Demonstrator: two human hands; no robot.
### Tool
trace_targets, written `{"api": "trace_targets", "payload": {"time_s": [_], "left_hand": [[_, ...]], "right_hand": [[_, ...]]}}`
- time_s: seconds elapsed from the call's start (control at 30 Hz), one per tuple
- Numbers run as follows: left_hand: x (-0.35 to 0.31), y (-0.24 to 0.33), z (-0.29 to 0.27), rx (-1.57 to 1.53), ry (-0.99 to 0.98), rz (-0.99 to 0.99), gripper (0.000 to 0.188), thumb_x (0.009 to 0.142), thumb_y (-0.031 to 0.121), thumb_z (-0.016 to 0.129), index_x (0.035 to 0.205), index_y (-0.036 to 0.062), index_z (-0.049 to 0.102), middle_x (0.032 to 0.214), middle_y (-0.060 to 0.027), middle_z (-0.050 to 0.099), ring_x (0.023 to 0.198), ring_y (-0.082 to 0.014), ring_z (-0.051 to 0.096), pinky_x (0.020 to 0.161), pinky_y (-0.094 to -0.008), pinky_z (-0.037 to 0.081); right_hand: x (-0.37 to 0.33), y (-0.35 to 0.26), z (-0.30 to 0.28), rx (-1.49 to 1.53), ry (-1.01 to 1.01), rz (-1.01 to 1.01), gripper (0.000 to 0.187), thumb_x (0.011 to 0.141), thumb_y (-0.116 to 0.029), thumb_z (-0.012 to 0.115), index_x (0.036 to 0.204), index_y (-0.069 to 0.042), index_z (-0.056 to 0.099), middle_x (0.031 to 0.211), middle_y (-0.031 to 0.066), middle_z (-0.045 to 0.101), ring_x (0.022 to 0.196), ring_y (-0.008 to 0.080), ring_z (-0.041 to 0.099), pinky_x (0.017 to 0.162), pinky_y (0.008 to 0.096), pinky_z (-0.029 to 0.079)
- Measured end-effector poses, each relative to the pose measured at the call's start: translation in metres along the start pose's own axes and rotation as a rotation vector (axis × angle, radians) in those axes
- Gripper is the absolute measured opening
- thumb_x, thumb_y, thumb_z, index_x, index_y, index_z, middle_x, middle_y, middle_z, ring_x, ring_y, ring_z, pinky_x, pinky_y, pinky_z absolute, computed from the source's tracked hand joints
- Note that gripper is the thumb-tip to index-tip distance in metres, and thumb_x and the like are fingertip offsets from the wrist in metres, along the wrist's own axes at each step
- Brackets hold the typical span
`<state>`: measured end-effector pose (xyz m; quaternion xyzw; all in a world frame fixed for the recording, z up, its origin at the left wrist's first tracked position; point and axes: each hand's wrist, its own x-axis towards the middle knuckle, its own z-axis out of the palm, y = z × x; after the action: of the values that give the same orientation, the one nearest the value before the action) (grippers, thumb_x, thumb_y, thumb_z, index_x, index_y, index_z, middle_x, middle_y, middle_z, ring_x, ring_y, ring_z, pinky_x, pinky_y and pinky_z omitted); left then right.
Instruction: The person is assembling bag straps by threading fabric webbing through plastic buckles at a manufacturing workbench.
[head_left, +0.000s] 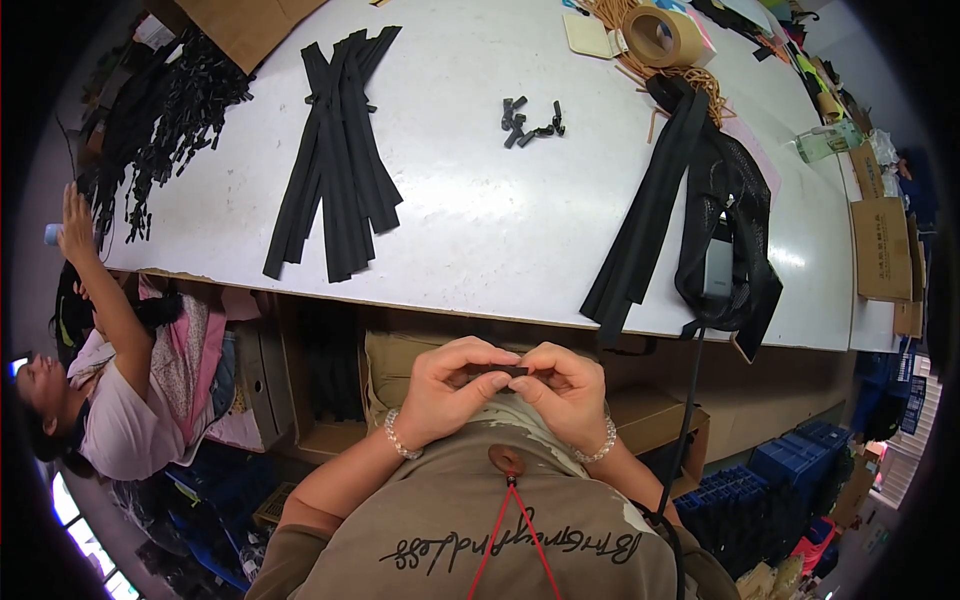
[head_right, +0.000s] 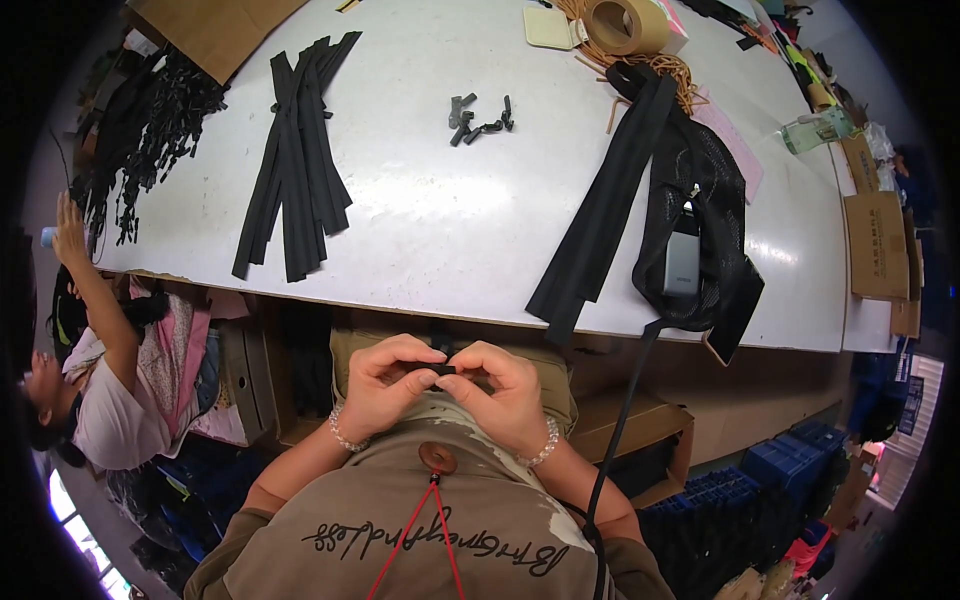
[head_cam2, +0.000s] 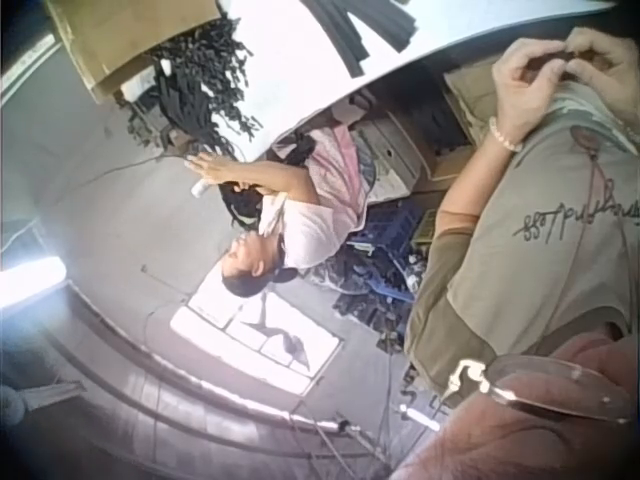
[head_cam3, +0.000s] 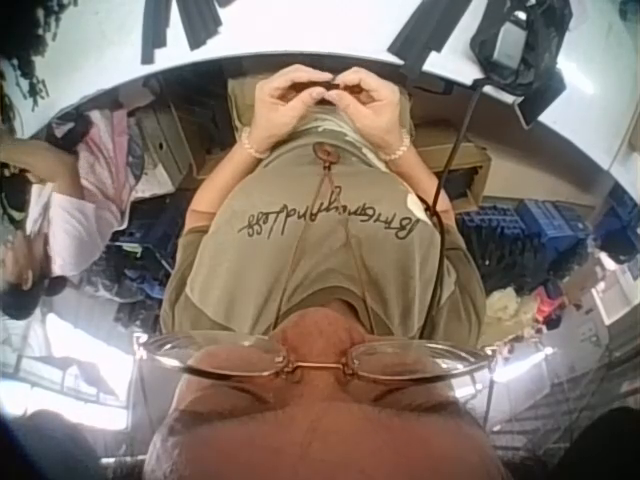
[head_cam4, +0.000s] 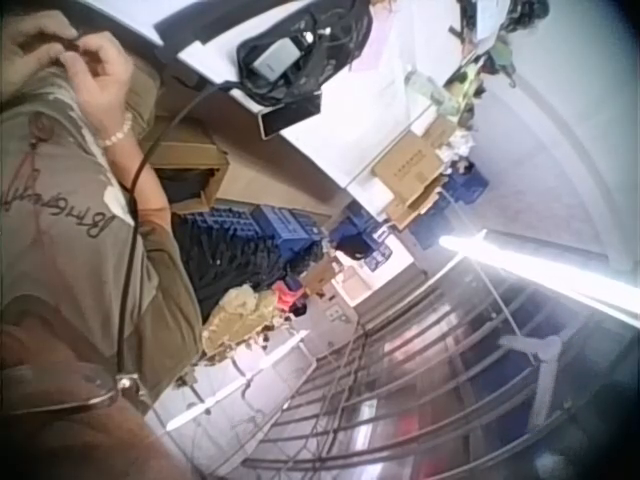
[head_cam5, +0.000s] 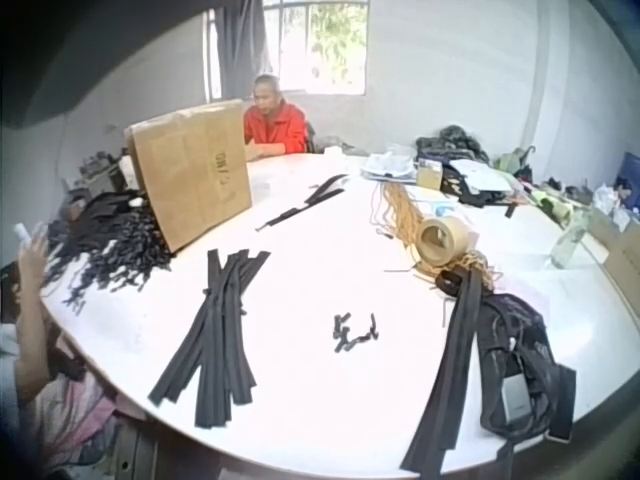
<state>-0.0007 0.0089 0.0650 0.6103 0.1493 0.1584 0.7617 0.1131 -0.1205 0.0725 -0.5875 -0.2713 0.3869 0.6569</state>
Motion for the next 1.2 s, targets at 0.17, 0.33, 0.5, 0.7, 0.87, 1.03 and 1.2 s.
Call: {"api": "trace_targets", "payload": {"time_s": [0.17, 0.33, 0.5, 0.7, 0.87, 1.03, 1.2], "left_hand": [[-0.003, 0.002, 0.003, -0.204, 0.053, -0.221, 0.019, 0.083, 0.001, 0.06, 0.102, -0.0015, 0.059, 0.092, -0.0052, 0.061, 0.08, -0.0093, 0.056, 0.07, -0.0222, 0.046], [-0.006, -0.008, 0.005, -0.364, 0.092, -0.239, 0.019, 0.085, 0.003, 0.058, 0.104, -0.0024, 0.057, 0.087, -0.0051, 0.06, 0.077, -0.0083, 0.055, 0.068, -0.0222, 0.047], [-0.005, -0.012, 0.001, -0.353, 0.176, -0.239, 0.019, 0.086, 0.001, 0.055, 0.105, -0.0025, 0.058, 0.083, -0.0038, 0.06, 0.075, -0.0083, 0.055, 0.068, -0.0214, 0.046], [-0.005, -0.002, 0.002, -0.399, 0.243, -0.228, 0.02, 0.082, -0.003, 0.06, 0.101, -0.0017, 0.06, 0.082, -0.0036, 0.061, 0.075, -0.0081, 0.057, 0.069, -0.0221, 0.048], [-0.007, 0.002, -0.001, 0.01, 0.235, 0.187, 0.019, 0.071, -0.009, 0.068, 0.087, -0.0009, 0.062, 0.085, -0.0078, 0.064, 0.077, -0.0135, 0.061, 0.068, -0.0243, 0.05], [-0.005, 0.009, -0.004, 0.124, 0.163, 0.29, 0.018, 0.071, -0.01, 0.066, 0.086, -0.0015, 0.063, 0.084, -0.0111, 0.065, 0.076, -0.0179, 0.063, 0.067, -0.0256, 0.05], [-0.004, 0.012, -0.004, 0.181, 0.151, 0.333, 0.019, 0.07, -0.011, 0.065, 0.087, -0.0008, 0.064, 0.083, -0.0109, 0.066, 0.075, -0.0189, 0.064, 0.065, -0.0261, 0.05]], "right_hand": [[0.012, -0.014, -0.008, -0.258, -0.218, 0.001, 0.013, 0.083, -0.007, 0.06, 0.076, 0.002, 0.054, 0.065, 0.0044, 0.048, 0.055, 0.0088, 0.043, 0.051, 0.0231, 0.037], [0.017, -0.01, -0.008, -0.228, -0.313, -0.073, 0.01, 0.084, -0.006, 0.053, 0.077, 0.001, 0.05, 0.069, 0.0079, 0.045, 0.059, 0.0156, 0.043, 0.054, 0.0266, 0.037], [0.017, -0.011, 0.002, -0.296, -0.329, -0.137, 0.006, 0.081, -0.002, 0.054, 0.078, 0.002, 0.05, 0.077, 0.0095, 0.049, 0.07, 0.0185, 0.049, 0.064, 0.0286, 0.041], [0.013, -0.009, 0.001, -0.247, -0.09, -0.194, 0.007, 0.075, 0.001, 0.063, 0.081, 0.003, 0.061, 0.083, 0.0097, 0.06, 0.076, 0.0183, 0.056, 0.068, 0.0268, 0.045], [0.008, -0.015, 0.002, -0.247, -0.053, -0.282, 0.009, 0.071, 0.003, 0.068, 0.078, 0.001, 0.063, 0.078, 0.0101, 0.062, 0.071, 0.018, 0.058, 0.062, 0.0257, 0.046], [0.007, -0.013, 0.003, -0.202, -0.012, -0.314, 0.01, 0.07, 0.003, 0.069, 0.078, 0.0, 0.065, 0.079, 0.0097, 0.062, 0.069, 0.0173, 0.059, 0.06, 0.0248, 0.046], [0.007, -0.013, 0.003, -0.212, -0.031, -0.297, 0.01, 0.07, 0.003, 0.069, 0.08, 0.001, 0.064, 0.078, 0.0098, 0.062, 0.07, 0.0171, 0.059, 0.061, 0.0249, 0.046]]}}
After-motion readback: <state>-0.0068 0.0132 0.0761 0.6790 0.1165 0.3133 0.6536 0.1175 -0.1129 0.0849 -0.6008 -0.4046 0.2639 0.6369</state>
